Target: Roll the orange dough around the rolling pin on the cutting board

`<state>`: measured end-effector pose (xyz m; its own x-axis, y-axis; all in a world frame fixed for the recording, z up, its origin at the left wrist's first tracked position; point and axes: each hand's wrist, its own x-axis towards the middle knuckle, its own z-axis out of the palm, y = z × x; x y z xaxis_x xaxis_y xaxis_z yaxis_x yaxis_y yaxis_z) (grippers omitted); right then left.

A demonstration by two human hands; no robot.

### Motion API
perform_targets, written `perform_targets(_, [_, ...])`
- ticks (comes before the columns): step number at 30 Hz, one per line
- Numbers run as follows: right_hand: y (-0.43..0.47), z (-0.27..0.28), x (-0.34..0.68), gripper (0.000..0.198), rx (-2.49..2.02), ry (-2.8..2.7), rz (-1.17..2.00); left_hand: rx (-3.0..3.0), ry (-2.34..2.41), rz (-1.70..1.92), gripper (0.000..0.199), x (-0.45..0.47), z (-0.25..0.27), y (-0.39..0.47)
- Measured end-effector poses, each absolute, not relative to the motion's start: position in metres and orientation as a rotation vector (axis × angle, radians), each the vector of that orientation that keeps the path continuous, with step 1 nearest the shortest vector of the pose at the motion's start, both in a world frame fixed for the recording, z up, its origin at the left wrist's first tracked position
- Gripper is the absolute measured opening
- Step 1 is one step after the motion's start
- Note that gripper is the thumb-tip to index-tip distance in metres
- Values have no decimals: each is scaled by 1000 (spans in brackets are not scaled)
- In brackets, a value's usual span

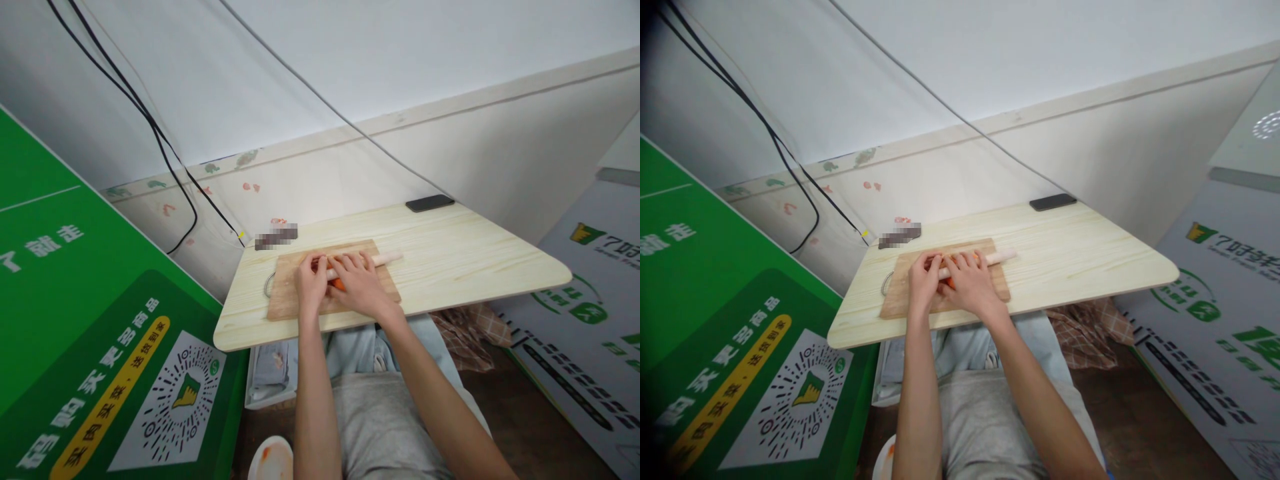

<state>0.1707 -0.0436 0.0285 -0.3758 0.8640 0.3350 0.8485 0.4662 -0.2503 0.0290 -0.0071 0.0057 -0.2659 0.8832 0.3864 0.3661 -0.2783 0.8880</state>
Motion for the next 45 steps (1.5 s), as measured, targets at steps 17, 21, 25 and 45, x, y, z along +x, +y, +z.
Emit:
perform_targets(17, [-59,35,185,73,-1355,-2447,105,1550,1527,1564,16,27,3,-7])
perform_targets(21, [-43,30,173,67,-1437,-2346,53,1559,1507,1568,15,28,4,-7])
perform_targets(25, [-37,29,166,60,-1445,-2282,25,1570,1493,1573,15,28,4,-7])
perform_targets(45, [-49,37,170,67,-1443,-2380,124,1563,1519,1560,16,26,2,-6])
